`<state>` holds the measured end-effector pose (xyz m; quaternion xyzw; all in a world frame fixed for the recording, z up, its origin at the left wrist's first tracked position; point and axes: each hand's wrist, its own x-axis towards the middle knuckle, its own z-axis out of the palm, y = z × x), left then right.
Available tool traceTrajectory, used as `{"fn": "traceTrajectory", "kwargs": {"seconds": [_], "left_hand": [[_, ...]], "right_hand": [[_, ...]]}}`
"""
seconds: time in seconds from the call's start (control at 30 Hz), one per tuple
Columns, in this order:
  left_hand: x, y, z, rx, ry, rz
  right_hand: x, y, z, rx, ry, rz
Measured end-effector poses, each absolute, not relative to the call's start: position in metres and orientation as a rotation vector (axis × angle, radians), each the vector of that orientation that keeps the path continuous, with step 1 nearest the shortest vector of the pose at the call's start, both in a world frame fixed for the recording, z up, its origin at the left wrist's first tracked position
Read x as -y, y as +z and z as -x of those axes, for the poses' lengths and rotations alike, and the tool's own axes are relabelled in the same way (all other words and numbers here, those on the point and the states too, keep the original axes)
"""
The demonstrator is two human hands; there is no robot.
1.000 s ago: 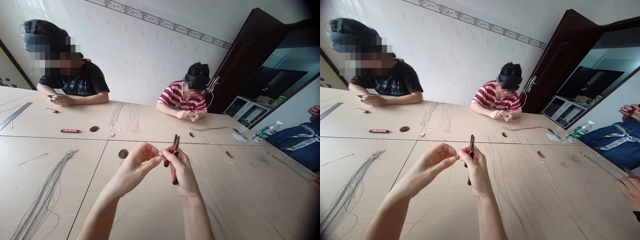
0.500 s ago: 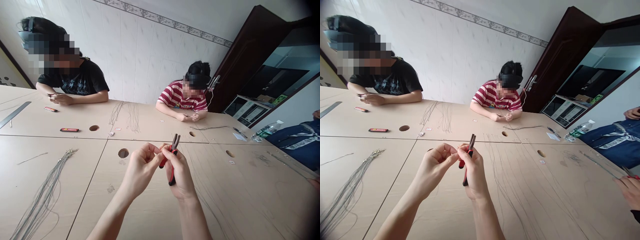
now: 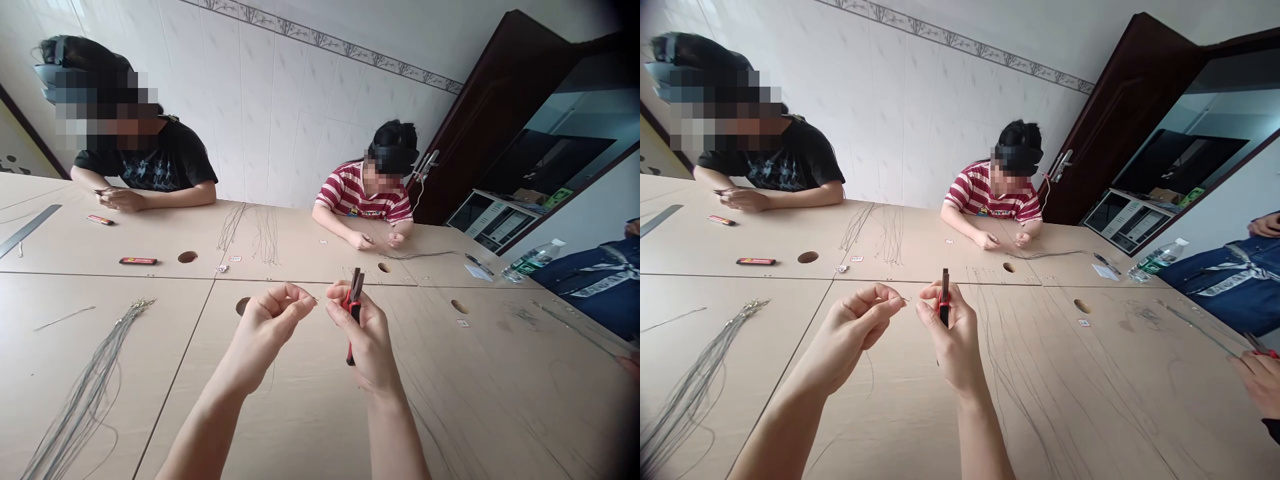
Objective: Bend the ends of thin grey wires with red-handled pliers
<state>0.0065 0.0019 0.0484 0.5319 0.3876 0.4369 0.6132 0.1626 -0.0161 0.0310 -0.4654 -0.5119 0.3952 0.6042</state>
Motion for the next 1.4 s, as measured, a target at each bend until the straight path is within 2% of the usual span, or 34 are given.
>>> {"fn": "traceTrajectory", "kwargs": {"seconds": [0.5,0.97,1.4], "left_hand": [[-0.006,0.049,-0.004,-0.706,0.904,-1.042],[-0.007,0.046,0.001,-0.86,0.979,-1.186],[-0.008,0.047,0.0,-0.838,0.987,-1.2]], "right_hand": [[0.022,0.037,-0.16,1.367,0.885,1.002],[0.027,0.042,-0.164,1.456,0.745,1.082],[0.029,0.044,-0.164,1.505,0.799,1.081]]}}
